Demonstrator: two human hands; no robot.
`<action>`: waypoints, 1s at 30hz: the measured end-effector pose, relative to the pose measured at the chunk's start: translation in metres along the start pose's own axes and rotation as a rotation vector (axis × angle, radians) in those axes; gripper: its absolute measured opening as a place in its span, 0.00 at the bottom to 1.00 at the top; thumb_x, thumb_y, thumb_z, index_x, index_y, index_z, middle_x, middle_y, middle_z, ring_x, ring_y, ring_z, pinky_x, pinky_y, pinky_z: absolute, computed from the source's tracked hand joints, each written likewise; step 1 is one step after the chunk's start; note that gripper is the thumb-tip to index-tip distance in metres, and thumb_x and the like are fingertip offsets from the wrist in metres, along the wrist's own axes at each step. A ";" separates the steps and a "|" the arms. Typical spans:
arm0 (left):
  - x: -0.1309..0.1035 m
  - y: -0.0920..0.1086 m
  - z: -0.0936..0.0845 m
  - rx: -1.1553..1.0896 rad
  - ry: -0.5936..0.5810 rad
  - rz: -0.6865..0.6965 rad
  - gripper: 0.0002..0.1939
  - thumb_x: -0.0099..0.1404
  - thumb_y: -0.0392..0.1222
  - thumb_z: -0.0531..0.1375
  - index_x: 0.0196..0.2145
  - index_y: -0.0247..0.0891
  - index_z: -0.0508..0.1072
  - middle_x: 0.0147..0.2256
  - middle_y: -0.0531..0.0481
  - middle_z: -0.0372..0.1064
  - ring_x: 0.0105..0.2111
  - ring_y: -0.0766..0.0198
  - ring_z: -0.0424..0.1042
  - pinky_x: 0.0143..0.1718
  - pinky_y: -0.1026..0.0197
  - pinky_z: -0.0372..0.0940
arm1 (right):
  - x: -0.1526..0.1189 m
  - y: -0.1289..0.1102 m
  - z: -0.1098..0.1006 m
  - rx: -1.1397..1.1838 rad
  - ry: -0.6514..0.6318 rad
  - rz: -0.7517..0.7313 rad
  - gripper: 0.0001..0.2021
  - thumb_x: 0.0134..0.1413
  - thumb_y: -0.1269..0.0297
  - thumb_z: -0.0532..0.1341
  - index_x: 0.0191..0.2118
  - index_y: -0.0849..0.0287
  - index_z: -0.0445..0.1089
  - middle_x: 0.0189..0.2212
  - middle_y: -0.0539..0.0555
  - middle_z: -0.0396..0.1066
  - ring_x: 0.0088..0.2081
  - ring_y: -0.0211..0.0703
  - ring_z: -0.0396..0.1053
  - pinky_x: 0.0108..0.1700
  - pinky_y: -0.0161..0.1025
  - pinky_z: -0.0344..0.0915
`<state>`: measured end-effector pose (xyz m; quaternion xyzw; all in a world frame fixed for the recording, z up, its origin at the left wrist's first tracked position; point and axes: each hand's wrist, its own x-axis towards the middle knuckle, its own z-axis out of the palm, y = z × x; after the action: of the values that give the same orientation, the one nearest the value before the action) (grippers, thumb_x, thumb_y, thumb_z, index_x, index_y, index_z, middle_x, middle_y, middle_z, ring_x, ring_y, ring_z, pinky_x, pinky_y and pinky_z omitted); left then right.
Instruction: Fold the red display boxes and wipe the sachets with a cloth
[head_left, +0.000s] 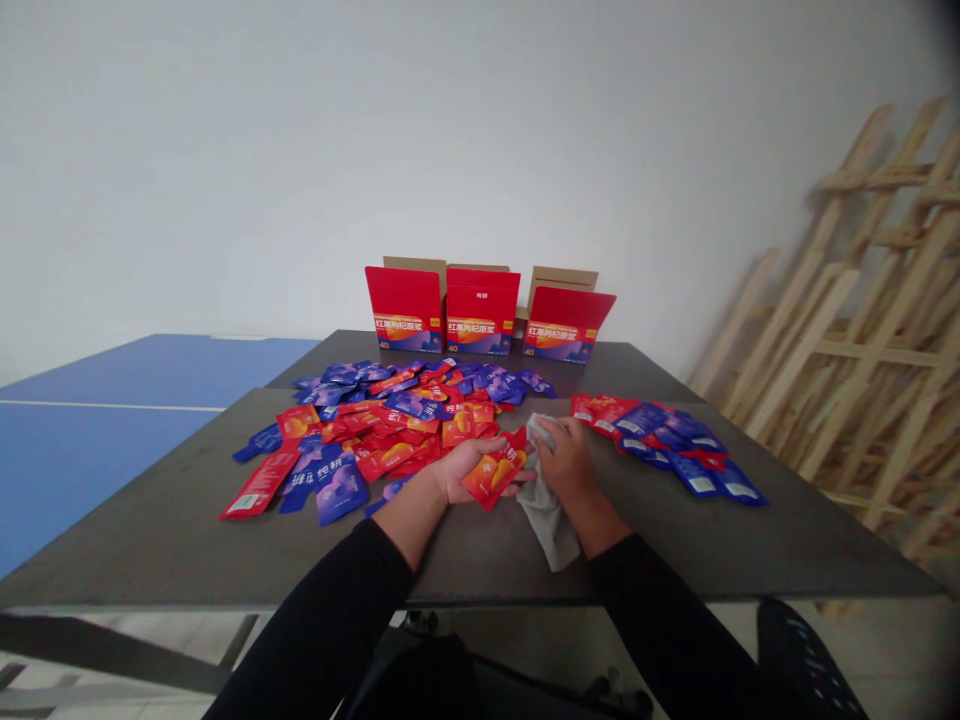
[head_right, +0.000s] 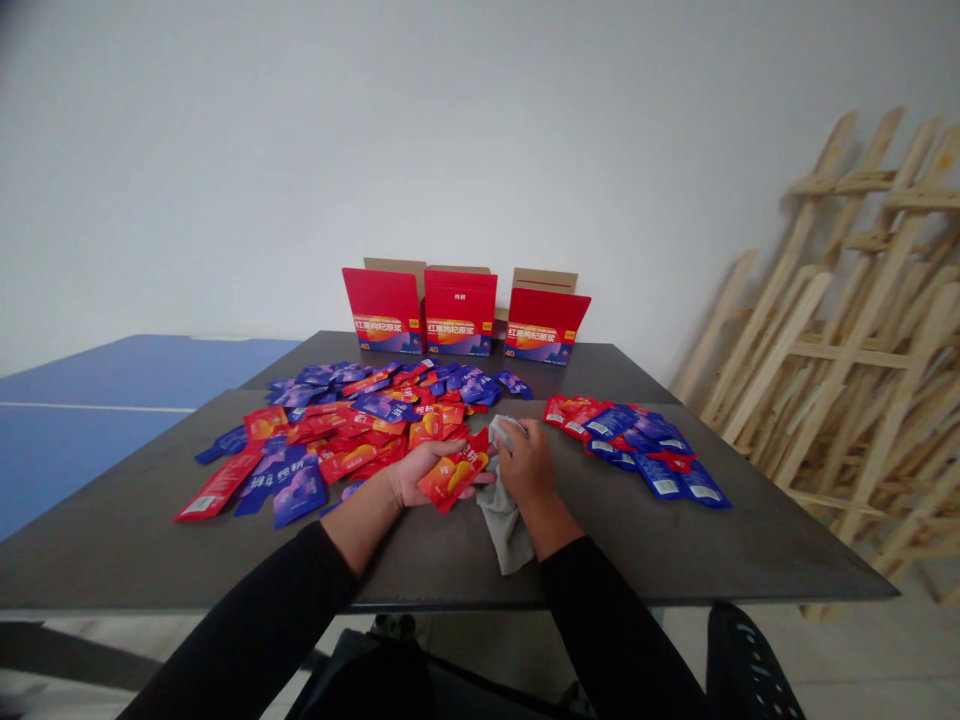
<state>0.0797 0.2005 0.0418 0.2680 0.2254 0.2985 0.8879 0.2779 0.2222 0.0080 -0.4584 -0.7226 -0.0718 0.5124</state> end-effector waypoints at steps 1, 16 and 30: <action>0.000 0.001 0.000 -0.033 -0.014 0.000 0.17 0.66 0.44 0.57 0.50 0.35 0.69 0.42 0.38 0.74 0.34 0.55 0.77 0.31 0.58 0.68 | 0.001 0.002 0.000 0.009 0.010 0.023 0.14 0.61 0.61 0.57 0.48 0.58 0.74 0.41 0.59 0.65 0.43 0.49 0.66 0.48 0.51 0.69; 0.010 0.005 -0.005 -0.160 0.288 0.406 0.08 0.61 0.31 0.61 0.40 0.30 0.73 0.31 0.45 0.75 0.29 0.64 0.76 0.36 0.63 0.71 | 0.003 -0.020 -0.009 0.206 0.095 -0.023 0.12 0.60 0.59 0.60 0.47 0.56 0.73 0.41 0.58 0.68 0.44 0.47 0.69 0.49 0.50 0.69; 0.013 0.001 0.001 -0.048 0.173 0.325 0.17 0.67 0.46 0.57 0.50 0.35 0.73 0.38 0.42 0.75 0.32 0.60 0.76 0.35 0.59 0.70 | -0.009 -0.026 -0.003 0.285 -0.414 -0.385 0.11 0.60 0.62 0.60 0.47 0.53 0.74 0.42 0.55 0.68 0.43 0.43 0.68 0.45 0.42 0.70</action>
<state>0.0890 0.2092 0.0406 0.2529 0.2476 0.4652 0.8114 0.2617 0.2004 0.0120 -0.2418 -0.8877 0.0295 0.3907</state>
